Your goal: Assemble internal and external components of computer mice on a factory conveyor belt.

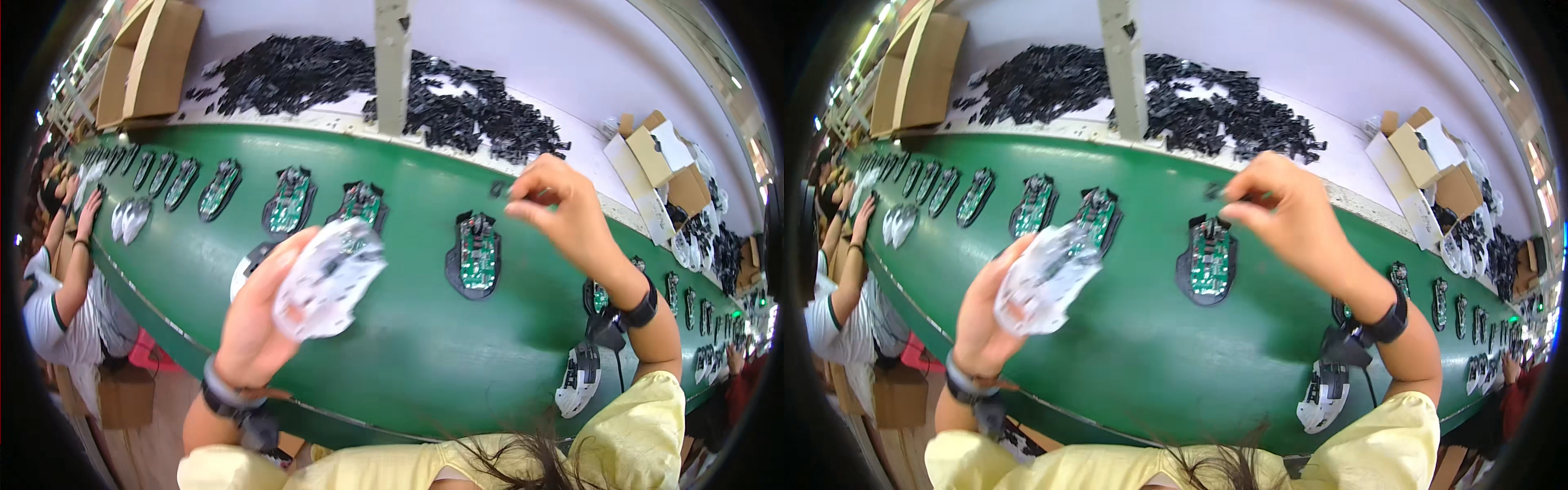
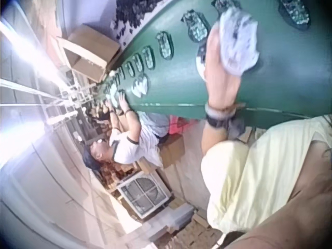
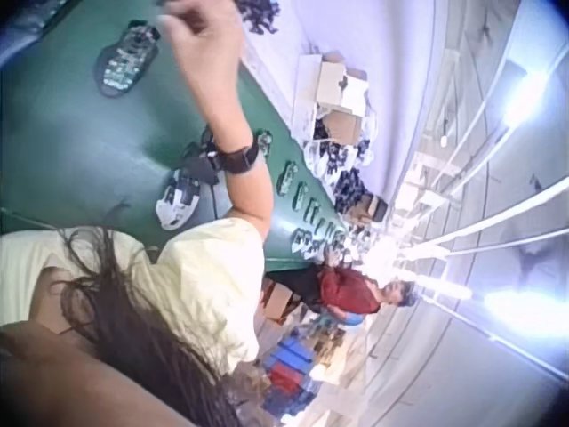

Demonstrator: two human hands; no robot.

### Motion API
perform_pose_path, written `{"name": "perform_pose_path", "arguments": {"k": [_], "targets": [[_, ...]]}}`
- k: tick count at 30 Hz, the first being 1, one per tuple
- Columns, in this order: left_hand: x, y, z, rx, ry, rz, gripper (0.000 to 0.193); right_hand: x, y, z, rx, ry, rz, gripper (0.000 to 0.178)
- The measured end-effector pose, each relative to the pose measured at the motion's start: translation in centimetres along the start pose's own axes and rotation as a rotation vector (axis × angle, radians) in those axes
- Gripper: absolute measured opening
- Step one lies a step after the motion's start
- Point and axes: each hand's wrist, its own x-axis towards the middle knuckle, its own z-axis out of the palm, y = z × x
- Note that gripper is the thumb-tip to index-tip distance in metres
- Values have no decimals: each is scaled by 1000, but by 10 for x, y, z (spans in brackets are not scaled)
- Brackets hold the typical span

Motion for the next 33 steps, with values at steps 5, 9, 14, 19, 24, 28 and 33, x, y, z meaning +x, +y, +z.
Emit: {"name": "perform_pose_path", "arguments": {"k": [5,9,14,19,24,28,33], "targets": [[22,-31,19,-120,-62,-100,52,-8,-64,45,62,-136,-274,21],[11,-35,21,30,-116,57,59,-1,-65,64,22,-109,-384,21],[12,-35,12,107,-40,121,57,7,-66,83,-73,-64,-430,20],[13,-33,10,315,85,232,50,11,-69,90,-164,-102,-393,20],[12,-35,4,392,142,292,47,4,-61,105,-314,-80,-627,20],[17,-37,1,381,148,191,43,-8,-62,89,-220,-175,-458,20],[16,-36,0,430,66,242,42,-9,-50,99,-366,19,-904,29]]}}
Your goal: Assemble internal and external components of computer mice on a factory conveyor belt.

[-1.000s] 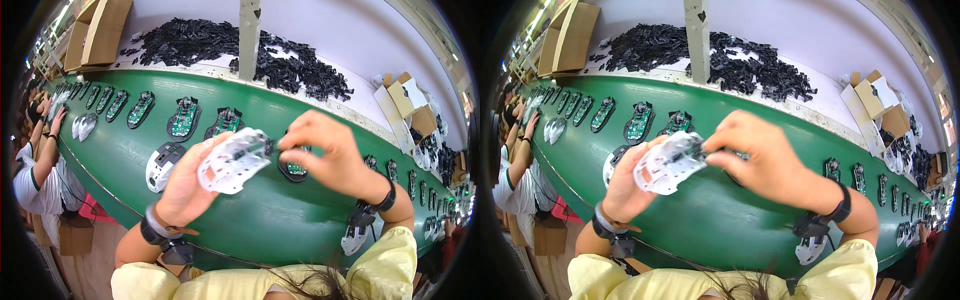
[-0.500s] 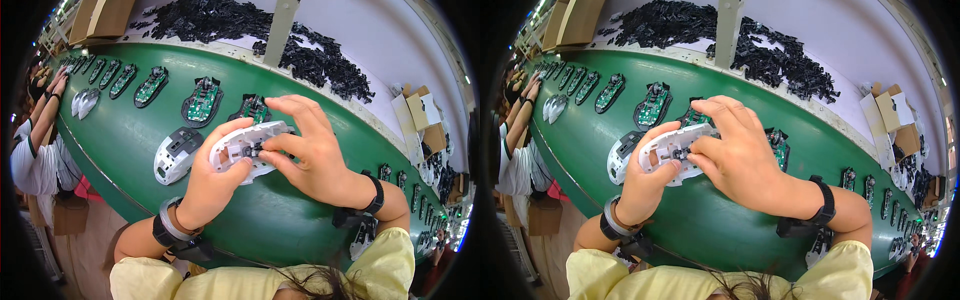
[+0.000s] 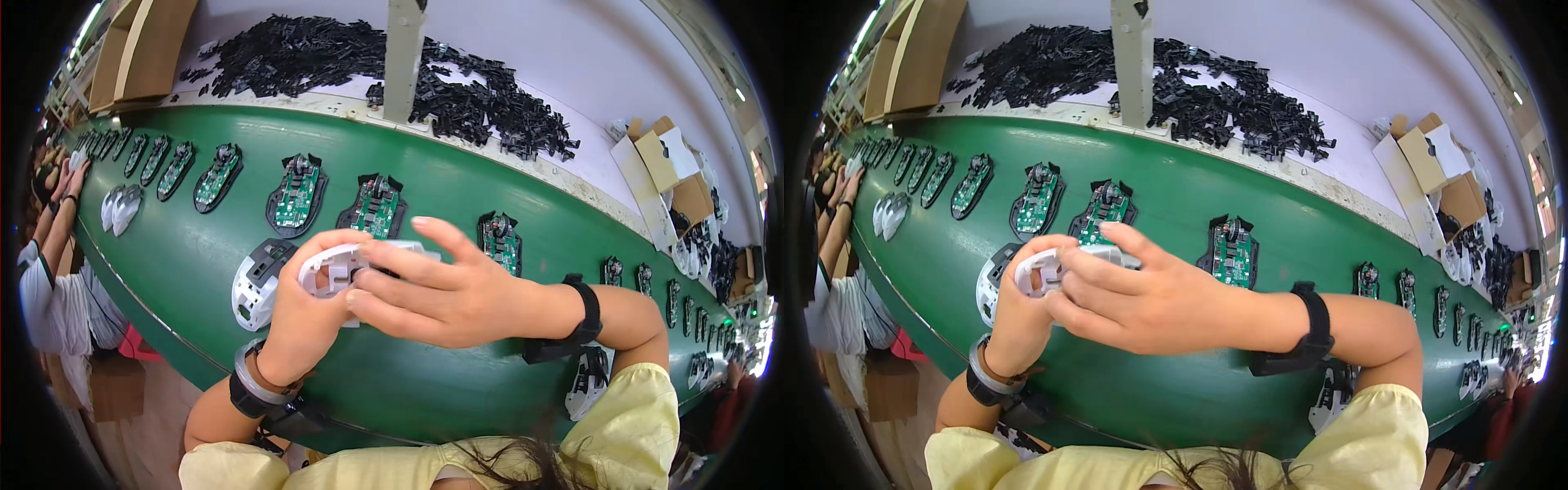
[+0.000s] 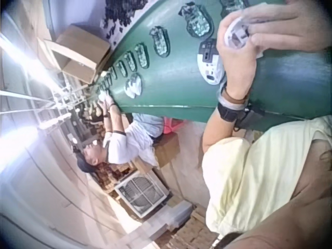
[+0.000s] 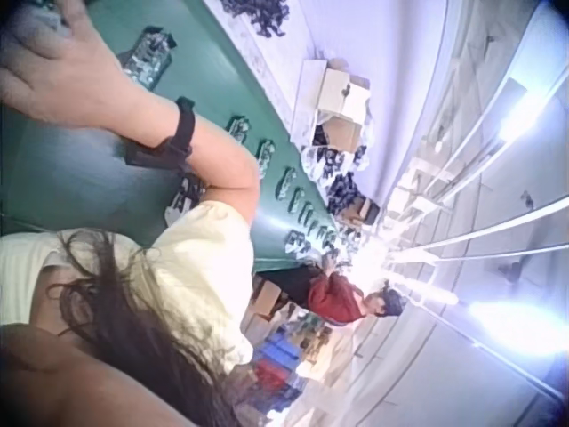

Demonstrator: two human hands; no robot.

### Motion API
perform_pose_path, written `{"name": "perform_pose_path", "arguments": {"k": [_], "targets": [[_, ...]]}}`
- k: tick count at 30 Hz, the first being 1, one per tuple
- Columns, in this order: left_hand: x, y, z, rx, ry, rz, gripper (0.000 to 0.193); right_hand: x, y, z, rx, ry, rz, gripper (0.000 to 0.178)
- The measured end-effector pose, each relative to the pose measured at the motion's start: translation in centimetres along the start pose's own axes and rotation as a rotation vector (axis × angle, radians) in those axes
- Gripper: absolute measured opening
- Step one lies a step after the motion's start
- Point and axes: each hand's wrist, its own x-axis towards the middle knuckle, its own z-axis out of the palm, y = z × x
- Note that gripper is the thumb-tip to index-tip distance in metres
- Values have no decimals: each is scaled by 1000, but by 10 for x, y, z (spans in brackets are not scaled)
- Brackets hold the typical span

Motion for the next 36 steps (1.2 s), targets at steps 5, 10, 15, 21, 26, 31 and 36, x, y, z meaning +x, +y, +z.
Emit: {"name": "perform_pose_path", "arguments": {"k": [5,10,15,21,26,31,36], "targets": [[2,10,1,185,-10,-74,38,-2,-5,10,-135,-122,-76,24],[4,8,0,232,-33,-98,37,-6,-6,7,-36,-176,30,22],[0,17,2,235,-69,-89,36,-5,-5,6,-58,-71,-39,22],[6,12,-7,291,-135,-67,48,-4,-9,13,68,-100,76,30],[6,17,0,-78,-328,-94,77,6,-1,14,292,194,277,43],[10,14,-9,-177,-133,-196,69,13,60,1,294,110,435,28],[11,10,-4,-99,-256,-267,68,-46,221,23,-60,-213,632,25]]}}
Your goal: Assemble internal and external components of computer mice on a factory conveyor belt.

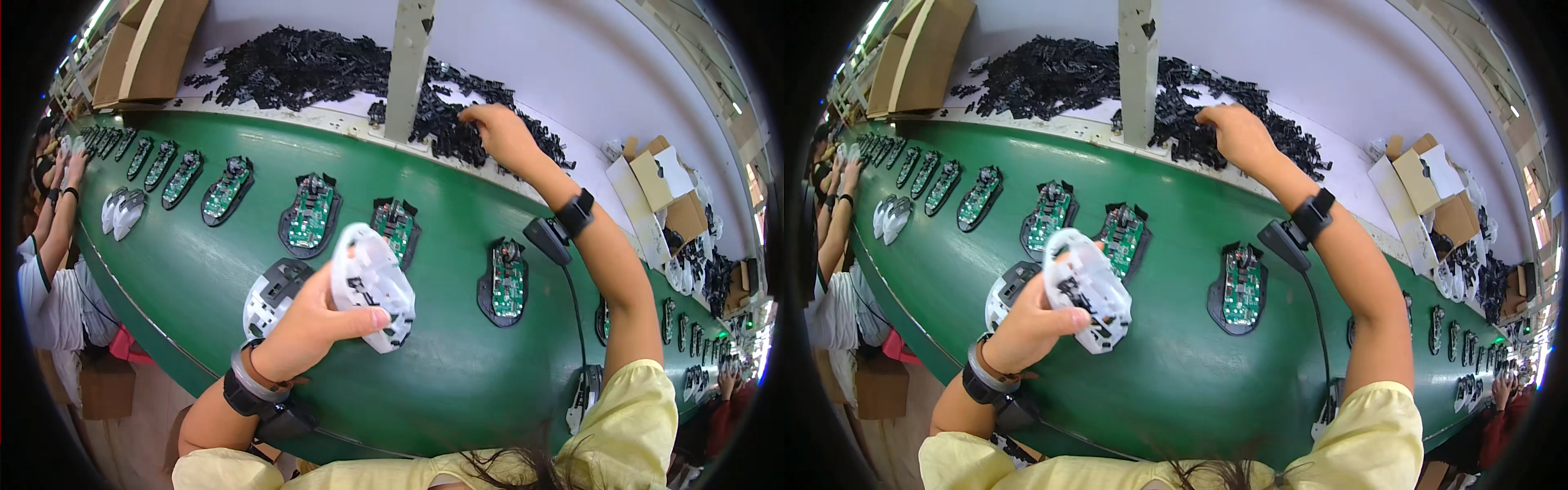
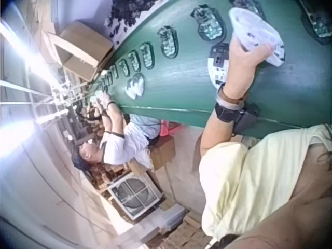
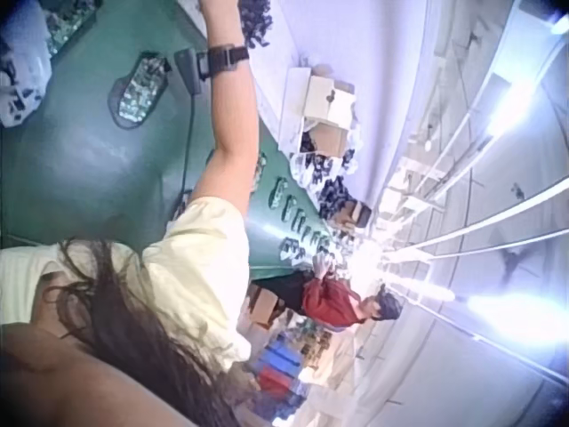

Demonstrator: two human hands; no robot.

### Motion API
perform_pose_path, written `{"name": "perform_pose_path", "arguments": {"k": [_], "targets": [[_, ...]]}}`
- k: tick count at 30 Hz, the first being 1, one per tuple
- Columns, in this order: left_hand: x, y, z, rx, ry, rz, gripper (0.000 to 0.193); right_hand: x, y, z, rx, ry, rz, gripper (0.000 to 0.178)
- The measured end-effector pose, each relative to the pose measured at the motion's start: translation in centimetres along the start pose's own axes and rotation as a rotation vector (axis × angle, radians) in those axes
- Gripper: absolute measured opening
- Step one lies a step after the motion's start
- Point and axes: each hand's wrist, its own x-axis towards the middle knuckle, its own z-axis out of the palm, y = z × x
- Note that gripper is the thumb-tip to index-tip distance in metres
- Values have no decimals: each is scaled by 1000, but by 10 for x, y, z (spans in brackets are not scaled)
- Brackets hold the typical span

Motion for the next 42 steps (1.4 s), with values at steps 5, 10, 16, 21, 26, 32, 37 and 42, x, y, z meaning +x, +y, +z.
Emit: {"name": "perform_pose_path", "arguments": {"k": [5,10,16,21,26,32,37,42], "targets": [[4,-1,-15,330,184,62,64,18,14,23,-82,-211,-39,29],[8,0,-23,469,182,152,52,15,0,15,-57,-51,3,26],[2,6,-21,494,248,273,52,-21,-57,-30,131,16,184,22],[3,3,-11,742,379,474,38,-51,-181,-61,133,86,-371,21],[-3,6,-8,798,461,568,37,-57,-206,-59,115,107,-550,38],[-6,8,-7,750,424,607,32,-64,-203,-60,95,120,-700,39],[-4,1,-9,520,425,743,38,-75,-210,-62,91,127,-689,38],[-6,7,-16,683,291,820,37,-71,-203,-64,189,108,-600,21]]}}
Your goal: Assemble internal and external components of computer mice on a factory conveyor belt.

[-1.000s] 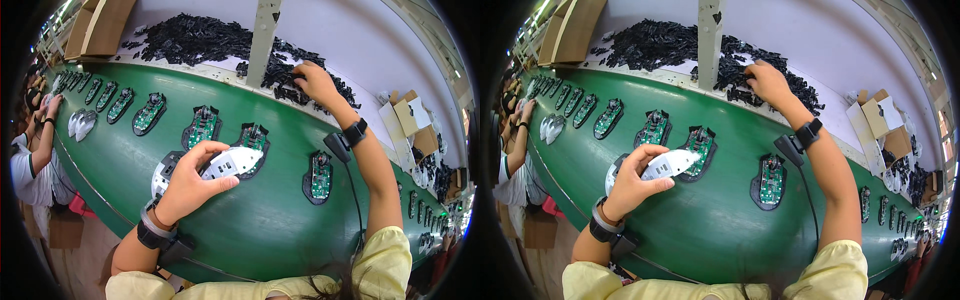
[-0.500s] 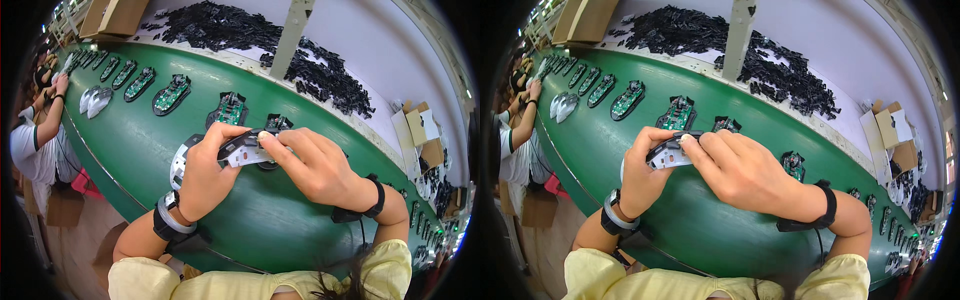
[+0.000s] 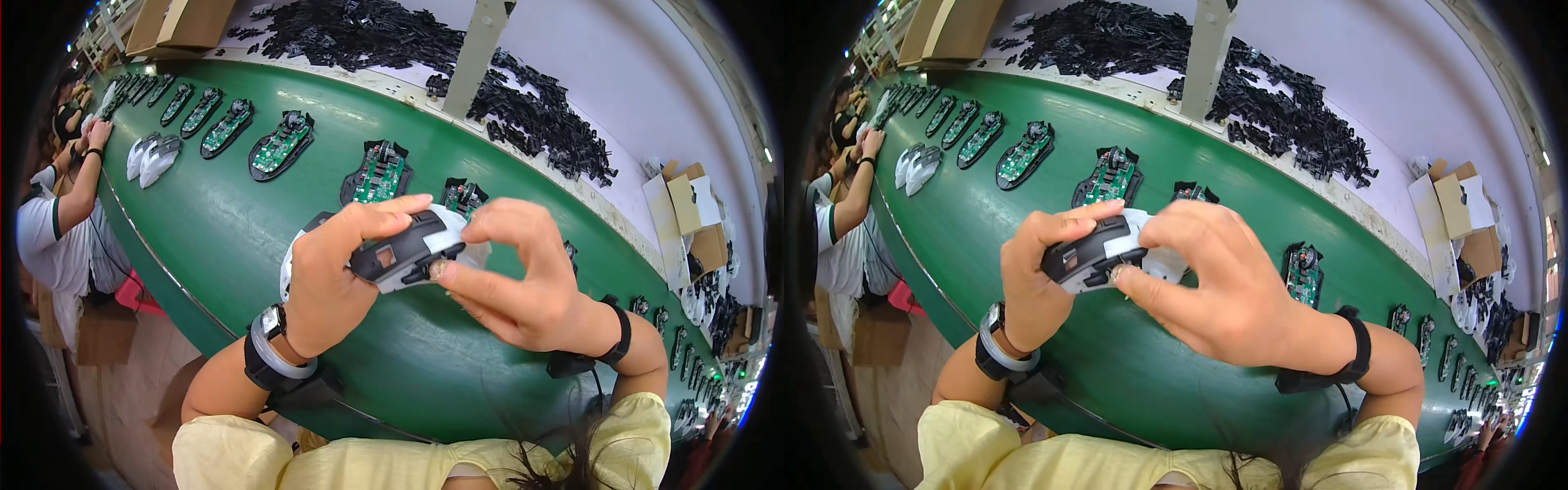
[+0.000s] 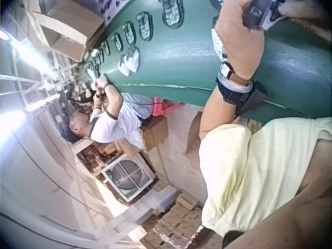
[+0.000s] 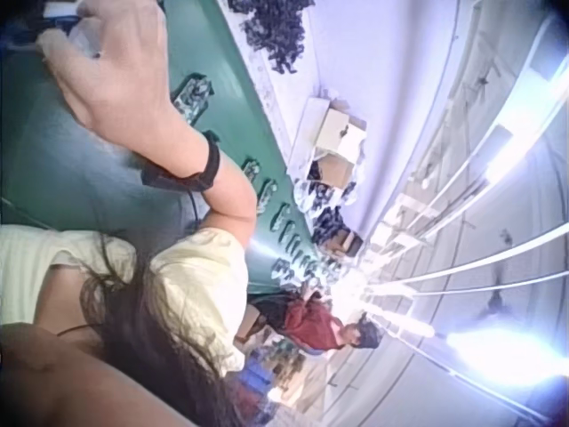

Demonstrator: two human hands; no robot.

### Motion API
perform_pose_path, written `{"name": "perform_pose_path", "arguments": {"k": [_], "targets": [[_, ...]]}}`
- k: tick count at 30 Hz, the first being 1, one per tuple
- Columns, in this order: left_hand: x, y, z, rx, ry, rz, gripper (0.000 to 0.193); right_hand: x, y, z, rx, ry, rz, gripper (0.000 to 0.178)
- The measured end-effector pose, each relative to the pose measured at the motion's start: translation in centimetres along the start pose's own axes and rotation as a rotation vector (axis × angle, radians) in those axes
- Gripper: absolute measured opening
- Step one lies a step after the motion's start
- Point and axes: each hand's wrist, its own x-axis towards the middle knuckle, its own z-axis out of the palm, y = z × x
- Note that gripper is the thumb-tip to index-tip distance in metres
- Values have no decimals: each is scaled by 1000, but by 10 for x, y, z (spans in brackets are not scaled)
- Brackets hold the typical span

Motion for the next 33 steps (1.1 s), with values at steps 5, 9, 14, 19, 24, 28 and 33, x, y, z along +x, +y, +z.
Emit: {"name": "perform_pose_path", "arguments": {"k": [5,9,14,19,24,28,33], "targets": [[5,5,-4,35,-24,77,36,4,-6,7,680,16,594,53],[7,4,-8,25,-33,103,33,9,-5,3,1245,-213,933,57],[19,0,-17,-47,-289,108,33,1,-3,6,1235,-194,794,56],[12,4,-11,-86,-153,89,29,9,-3,-6,1162,-327,812,65],[14,5,-9,-57,-148,29,34,1,-4,0,1388,-248,902,65],[10,14,5,-658,-140,-307,80,7,-4,-2,1364,-219,1048,67],[0,20,14,-535,-77,-453,82,9,-10,-2,1065,-287,993,66]]}}
